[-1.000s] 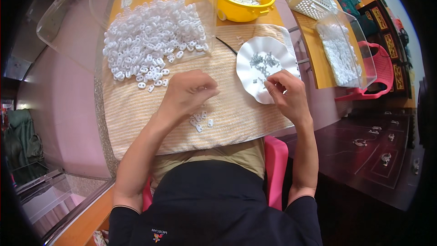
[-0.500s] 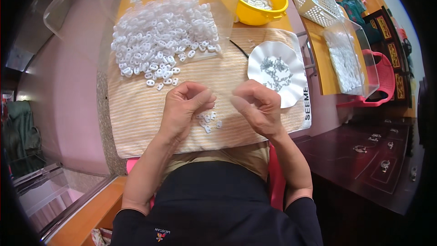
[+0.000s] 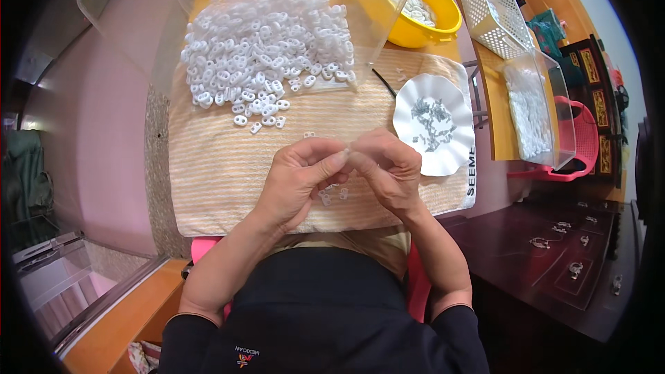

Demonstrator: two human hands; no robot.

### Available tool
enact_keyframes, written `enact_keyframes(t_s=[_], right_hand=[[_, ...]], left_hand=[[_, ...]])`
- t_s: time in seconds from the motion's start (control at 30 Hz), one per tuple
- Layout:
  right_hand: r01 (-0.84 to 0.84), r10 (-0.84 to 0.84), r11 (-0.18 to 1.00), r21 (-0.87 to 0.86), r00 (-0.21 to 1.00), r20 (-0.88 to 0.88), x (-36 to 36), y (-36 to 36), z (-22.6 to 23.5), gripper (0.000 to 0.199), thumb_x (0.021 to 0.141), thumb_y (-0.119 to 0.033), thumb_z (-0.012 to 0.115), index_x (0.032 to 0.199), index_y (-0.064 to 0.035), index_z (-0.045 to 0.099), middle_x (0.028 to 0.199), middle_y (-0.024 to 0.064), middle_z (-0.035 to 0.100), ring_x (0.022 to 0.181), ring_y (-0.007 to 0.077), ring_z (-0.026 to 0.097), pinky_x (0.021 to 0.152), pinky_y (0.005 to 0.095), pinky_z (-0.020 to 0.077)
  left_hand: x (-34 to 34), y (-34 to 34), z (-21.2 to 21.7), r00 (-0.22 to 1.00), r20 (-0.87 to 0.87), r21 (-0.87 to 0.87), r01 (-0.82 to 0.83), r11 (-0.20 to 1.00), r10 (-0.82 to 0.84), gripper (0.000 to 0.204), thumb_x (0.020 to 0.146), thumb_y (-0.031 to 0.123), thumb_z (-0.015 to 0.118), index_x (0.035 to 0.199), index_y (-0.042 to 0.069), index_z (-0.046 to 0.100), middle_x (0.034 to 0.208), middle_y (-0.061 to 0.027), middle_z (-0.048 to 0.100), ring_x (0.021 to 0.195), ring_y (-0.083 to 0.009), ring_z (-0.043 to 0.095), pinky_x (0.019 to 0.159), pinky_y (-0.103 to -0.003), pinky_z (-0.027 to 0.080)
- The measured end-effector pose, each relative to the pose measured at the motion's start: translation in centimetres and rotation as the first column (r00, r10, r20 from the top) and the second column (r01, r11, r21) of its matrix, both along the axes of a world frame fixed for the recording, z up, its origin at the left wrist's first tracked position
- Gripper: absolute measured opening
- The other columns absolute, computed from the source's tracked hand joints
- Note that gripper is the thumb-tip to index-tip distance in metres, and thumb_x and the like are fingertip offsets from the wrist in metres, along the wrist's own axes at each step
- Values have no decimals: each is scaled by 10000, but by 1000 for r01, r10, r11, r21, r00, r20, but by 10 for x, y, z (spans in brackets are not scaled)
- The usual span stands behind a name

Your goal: Assembling small white plastic components by snapping two pieces together.

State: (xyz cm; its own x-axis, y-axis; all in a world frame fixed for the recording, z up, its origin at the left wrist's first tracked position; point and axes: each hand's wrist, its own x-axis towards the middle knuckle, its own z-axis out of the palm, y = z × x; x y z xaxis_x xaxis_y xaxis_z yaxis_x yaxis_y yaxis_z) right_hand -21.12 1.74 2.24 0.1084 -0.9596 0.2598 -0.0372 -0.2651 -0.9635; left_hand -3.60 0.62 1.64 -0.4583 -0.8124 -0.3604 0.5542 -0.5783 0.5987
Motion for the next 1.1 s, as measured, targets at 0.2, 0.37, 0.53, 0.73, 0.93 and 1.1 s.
enact_keyframes(t_s=[0.2, 0.37, 0.53, 0.73, 0.93, 1.1], right_hand=[[-38, 34, 986, 162, 999, 29, 1, -3, 1, 57, 880, 48, 621, 922, 37, 658, 860, 76, 627, 694, 118, 619, 603, 224, 495], [-13, 11, 974, 225, 1000, 11, 2, -3, -5, 59, 892, 34, 610, 919, 43, 662, 850, 76, 634, 687, 112, 622, 610, 223, 497], [0, -9, 957, 289, 1000, 30, 4, -1, -5, 85, 909, -8, 608, 926, 50, 667, 870, 76, 643, 687, 109, 616, 624, 226, 494], [6, -13, 944, 330, 1000, 18, 2, 0, -5, 104, 901, -16, 611, 970, 46, 660, 887, 56, 641, 736, 88, 611, 650, 220, 500], [5, -21, 951, 308, 999, 47, 1, 1, -11, 107, 904, -22, 615, 976, 45, 658, 897, 63, 637, 720, 88, 604, 648, 221, 501], [2, -14, 951, 308, 999, 39, 2, 1, -11, 108, 908, -28, 617, 978, 45, 655, 890, 58, 633, 729, 92, 612, 651, 222, 504]], left_hand=[[6, -6, -2, 998, 36, -48, 51, 998, -50, 170, 899, 46, 640, 1066, 17, 645, 932, -83, 685, 819, -136, 661, 743, -272, 563], [8, -7, -4, 996, 75, -34, 46, 998, -44, 164, 896, 30, 636, 1059, 13, 645, 896, -76, 683, 785, -128, 661, 718, -250, 567], [7, -8, -7, 998, 63, -39, 9, 999, -6, 177, 892, 28, 638, 1068, 7, 635, 912, -76, 679, 799, -126, 666, 727, -245, 577], [6, -7, -4, 997, 69, -1, -15, 1000, 15, 195, 895, 33, 637, 1086, -3, 625, 944, -82, 679, 821, -127, 672, 758, -252, 584], [6, -7, -6, 996, 85, 9, 2, 1000, -3, 201, 897, 33, 635, 1091, -15, 625, 955, -93, 682, 827, -129, 675, 772, -250, 583], [5, -6, -5, 994, 105, 1, -2, 1000, 2, 204, 897, 30, 633, 1095, -19, 626, 952, -97, 683, 823, -128, 676, 772, -250, 584]])
